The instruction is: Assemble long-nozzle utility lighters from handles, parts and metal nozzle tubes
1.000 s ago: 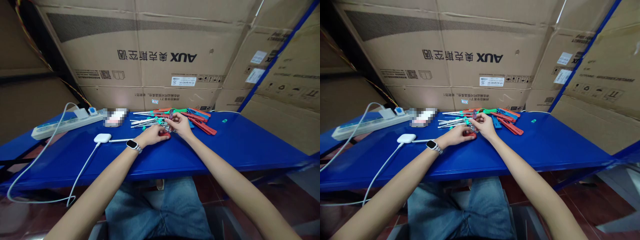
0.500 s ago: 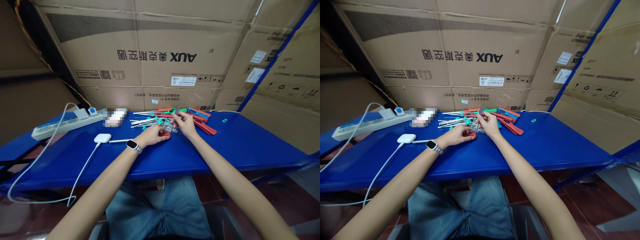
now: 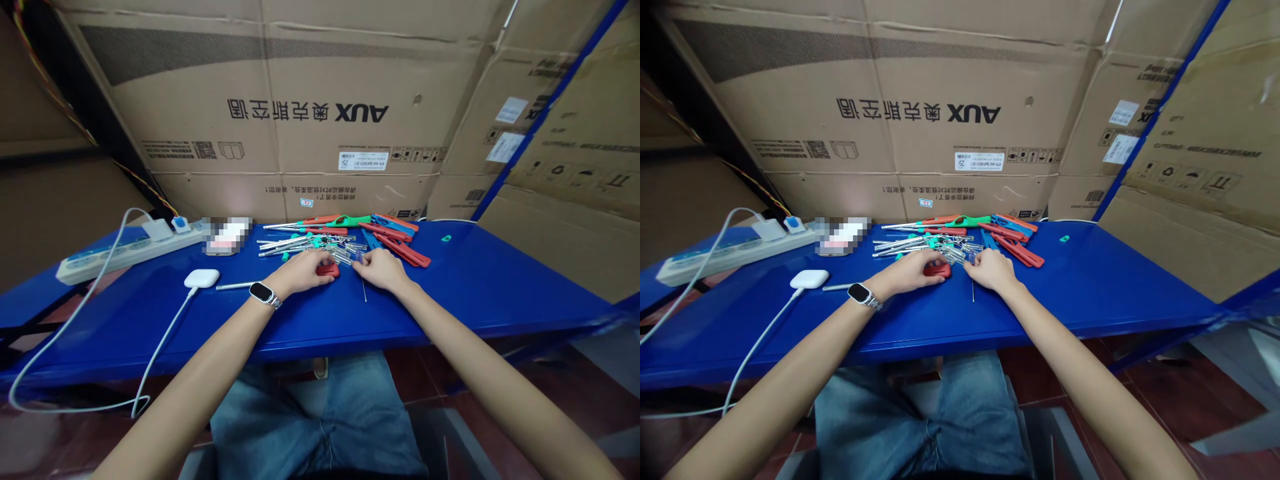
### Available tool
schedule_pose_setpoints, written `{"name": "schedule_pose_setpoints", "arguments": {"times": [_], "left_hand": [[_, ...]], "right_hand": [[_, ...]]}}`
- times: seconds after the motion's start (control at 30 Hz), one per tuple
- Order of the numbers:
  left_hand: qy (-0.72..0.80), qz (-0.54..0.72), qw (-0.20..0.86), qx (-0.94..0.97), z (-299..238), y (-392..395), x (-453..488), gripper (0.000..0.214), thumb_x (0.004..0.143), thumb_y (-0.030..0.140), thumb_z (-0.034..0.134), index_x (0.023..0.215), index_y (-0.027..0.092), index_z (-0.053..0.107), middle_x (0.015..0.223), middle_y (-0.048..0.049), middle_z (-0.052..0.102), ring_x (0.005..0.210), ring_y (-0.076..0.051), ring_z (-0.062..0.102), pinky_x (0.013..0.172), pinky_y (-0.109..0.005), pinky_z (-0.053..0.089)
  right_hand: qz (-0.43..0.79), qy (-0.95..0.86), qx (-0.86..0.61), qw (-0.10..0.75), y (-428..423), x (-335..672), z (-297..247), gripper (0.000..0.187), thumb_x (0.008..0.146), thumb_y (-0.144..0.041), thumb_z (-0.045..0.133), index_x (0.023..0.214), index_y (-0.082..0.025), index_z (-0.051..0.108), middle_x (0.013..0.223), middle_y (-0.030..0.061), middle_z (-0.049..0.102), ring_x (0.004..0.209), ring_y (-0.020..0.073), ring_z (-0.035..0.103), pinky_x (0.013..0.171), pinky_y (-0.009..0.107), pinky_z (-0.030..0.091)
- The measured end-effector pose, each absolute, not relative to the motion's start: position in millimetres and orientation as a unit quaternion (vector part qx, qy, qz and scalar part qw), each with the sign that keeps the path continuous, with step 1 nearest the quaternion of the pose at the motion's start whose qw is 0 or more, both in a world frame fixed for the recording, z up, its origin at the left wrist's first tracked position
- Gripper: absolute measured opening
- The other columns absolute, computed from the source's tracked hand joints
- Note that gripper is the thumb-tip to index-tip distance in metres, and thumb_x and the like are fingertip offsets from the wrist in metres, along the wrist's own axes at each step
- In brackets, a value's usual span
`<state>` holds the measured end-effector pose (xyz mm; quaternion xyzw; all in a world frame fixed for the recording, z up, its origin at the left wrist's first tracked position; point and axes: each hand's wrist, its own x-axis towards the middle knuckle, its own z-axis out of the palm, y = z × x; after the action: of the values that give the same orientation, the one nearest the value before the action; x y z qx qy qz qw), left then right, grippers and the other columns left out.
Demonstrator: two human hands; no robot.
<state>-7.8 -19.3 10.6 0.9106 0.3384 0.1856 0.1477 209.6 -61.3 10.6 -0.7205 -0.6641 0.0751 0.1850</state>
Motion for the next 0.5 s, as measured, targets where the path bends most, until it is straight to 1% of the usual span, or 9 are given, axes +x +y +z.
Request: {"name": "schedule_pose_setpoints", "arguments": {"times": [0.1,0.17,0.23,0.3,0.37,0.4,0.43,0.5], "left_hand": [[0.337,0.180,0.149,0.912,11.7,-19.6,-7.4,0.031,0.082,0.034,0.068,0.109,0.020,0.069,0.105,-0.0071,0.072,0.094,-0.024,0.066,0.082,-0.033,0.049],[0.328,0.188,0.151,0.913,13.8,-20.9,-7.3,0.028,0.085,0.037,0.065,0.107,0.020,0.070,0.104,-0.0073,0.073,0.093,-0.023,0.066,0.082,-0.033,0.050],[0.309,0.213,0.157,0.914,17.5,-22.7,-7.0,0.027,0.088,0.039,0.061,0.106,0.020,0.071,0.103,-0.0070,0.074,0.092,-0.022,0.067,0.082,-0.033,0.050],[0.293,0.258,0.173,0.904,22.9,-24.0,-6.4,0.028,0.090,0.040,0.059,0.106,0.021,0.071,0.103,-0.0065,0.074,0.092,-0.022,0.067,0.082,-0.032,0.051],[0.289,0.313,0.202,0.882,29.6,-23.9,-4.7,0.031,0.091,0.042,0.060,0.109,0.020,0.070,0.105,-0.0067,0.074,0.092,-0.021,0.067,0.083,-0.032,0.052],[0.292,0.341,0.217,0.866,33.3,-23.0,-3.3,0.032,0.090,0.042,0.061,0.111,0.019,0.070,0.107,-0.0072,0.074,0.092,-0.020,0.068,0.083,-0.032,0.052],[0.295,0.369,0.231,0.850,37.0,-21.6,-1.3,0.033,0.089,0.042,0.062,0.112,0.019,0.070,0.108,-0.0080,0.074,0.092,-0.020,0.068,0.084,-0.032,0.052],[0.300,0.424,0.252,0.817,44.1,-17.5,4.5,0.034,0.088,0.039,0.065,0.113,0.016,0.068,0.111,-0.0101,0.073,0.094,-0.020,0.068,0.086,-0.033,0.053]], "right_hand": [[0.053,-0.661,-0.732,0.156,-63.1,206.8,9.4,0.036,0.080,-0.049,0.056,0.056,-0.022,0.057,0.069,0.0067,0.067,0.072,0.0234,0.063,0.061,0.030,0.035],[0.038,-0.661,-0.733,0.158,-63.6,205.5,7.7,0.039,0.080,-0.054,0.057,0.059,-0.021,0.059,0.072,0.0085,0.068,0.074,0.0254,0.065,0.063,0.031,0.037],[0.025,-0.663,-0.723,0.193,-64.4,204.3,6.9,0.039,0.081,-0.055,0.058,0.062,-0.021,0.058,0.070,0.0077,0.067,0.072,0.0247,0.065,0.063,0.031,0.039],[0.036,-0.678,-0.684,0.265,-65.1,202.4,7.7,0.037,0.082,-0.053,0.058,0.066,-0.020,0.058,0.066,0.0047,0.065,0.068,0.0213,0.063,0.063,0.030,0.041],[0.104,-0.708,-0.603,0.353,-64.7,198.7,10.1,0.031,0.083,-0.050,0.058,0.075,-0.020,0.059,0.070,0.0032,0.066,0.067,0.0182,0.062,0.063,0.028,0.043],[0.159,-0.718,-0.554,0.390,-63.9,196.1,11.6,0.030,0.083,-0.049,0.058,0.082,-0.020,0.061,0.077,0.0037,0.068,0.070,0.0179,0.062,0.062,0.027,0.045],[0.222,-0.721,-0.508,0.416,-62.6,192.8,13.1,0.031,0.083,-0.049,0.058,0.091,-0.020,0.062,0.085,0.0051,0.069,0.074,0.0183,0.063,0.060,0.026,0.046],[0.341,-0.696,-0.450,0.443,-58.6,184.2,16.2,0.040,0.084,-0.050,0.058,0.112,-0.021,0.059,0.103,0.0083,0.069,0.083,0.0201,0.065,0.054,0.025,0.048]]}}
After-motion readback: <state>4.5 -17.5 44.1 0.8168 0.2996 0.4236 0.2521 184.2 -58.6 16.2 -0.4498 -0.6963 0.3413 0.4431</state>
